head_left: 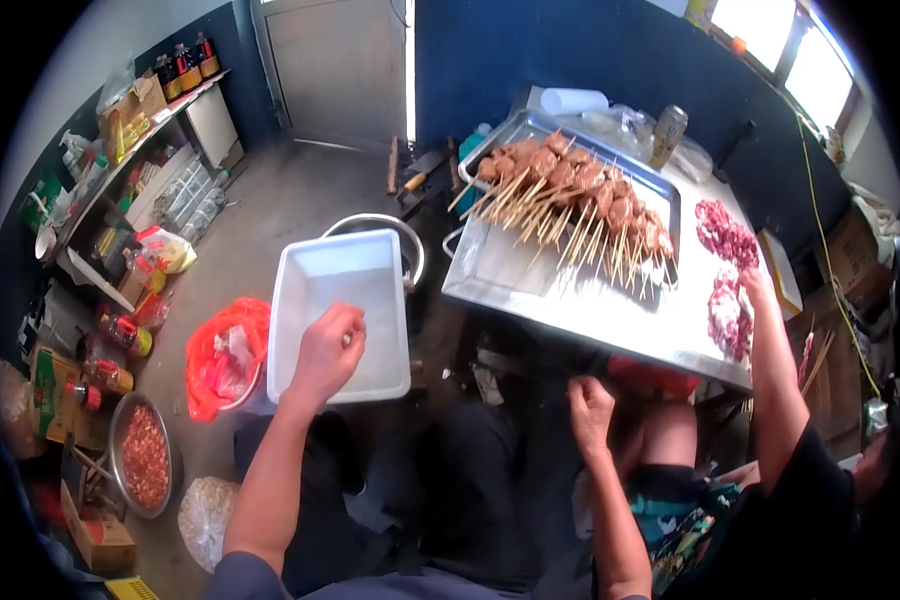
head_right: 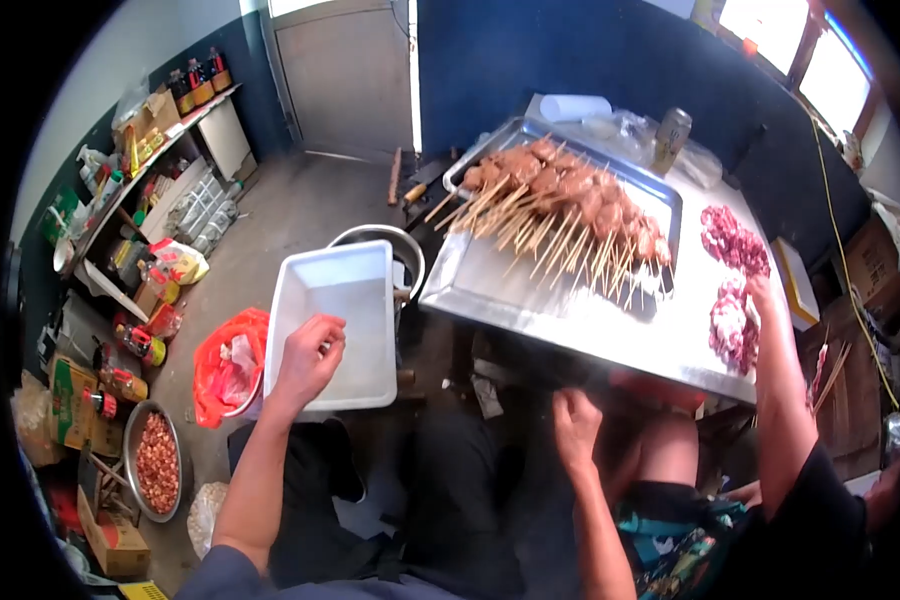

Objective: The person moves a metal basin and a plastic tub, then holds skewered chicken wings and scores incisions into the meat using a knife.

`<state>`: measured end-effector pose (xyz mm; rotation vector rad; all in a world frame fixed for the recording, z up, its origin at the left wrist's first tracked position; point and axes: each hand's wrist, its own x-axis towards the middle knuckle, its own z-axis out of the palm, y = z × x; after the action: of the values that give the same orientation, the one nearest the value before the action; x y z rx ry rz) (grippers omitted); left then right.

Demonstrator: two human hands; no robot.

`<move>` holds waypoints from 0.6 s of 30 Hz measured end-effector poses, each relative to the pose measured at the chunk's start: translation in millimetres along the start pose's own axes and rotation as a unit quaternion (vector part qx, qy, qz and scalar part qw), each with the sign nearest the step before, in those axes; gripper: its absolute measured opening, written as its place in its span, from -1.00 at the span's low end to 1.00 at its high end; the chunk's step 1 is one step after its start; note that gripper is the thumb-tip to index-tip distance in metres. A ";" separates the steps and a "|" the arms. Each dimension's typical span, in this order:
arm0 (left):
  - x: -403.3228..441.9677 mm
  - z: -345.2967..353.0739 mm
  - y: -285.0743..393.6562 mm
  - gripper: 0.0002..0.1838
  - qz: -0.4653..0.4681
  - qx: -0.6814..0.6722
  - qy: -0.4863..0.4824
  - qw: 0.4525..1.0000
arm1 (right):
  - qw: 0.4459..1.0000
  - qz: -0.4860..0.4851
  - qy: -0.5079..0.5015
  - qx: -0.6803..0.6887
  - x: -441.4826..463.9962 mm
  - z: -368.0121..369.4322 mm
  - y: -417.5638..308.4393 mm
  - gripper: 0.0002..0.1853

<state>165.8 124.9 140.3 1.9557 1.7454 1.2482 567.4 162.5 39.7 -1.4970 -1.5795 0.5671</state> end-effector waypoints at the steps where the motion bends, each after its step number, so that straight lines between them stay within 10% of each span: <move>1: 1.2 -0.3 4.5 -0.91 -0.022 -0.008 -0.006 1.000 | 1.000 -0.004 0.017 -0.025 8.8 10.1 21.9 -0.82; 7: 9.1 -3.7 19.5 -0.91 -0.027 -0.009 -0.004 1.000 | 0.946 0.035 -0.047 -0.319 59.7 46.1 133.2 -0.69; 18: 16.5 0.1 28.2 -0.91 -0.030 -0.008 -0.042 0.999 | 0.877 0.113 -0.131 -0.448 93.7 71.3 223.6 -0.70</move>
<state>184.3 132.4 166.1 1.9042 1.7348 1.1397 644.0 307.8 -152.3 -2.3925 -2.0283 0.1365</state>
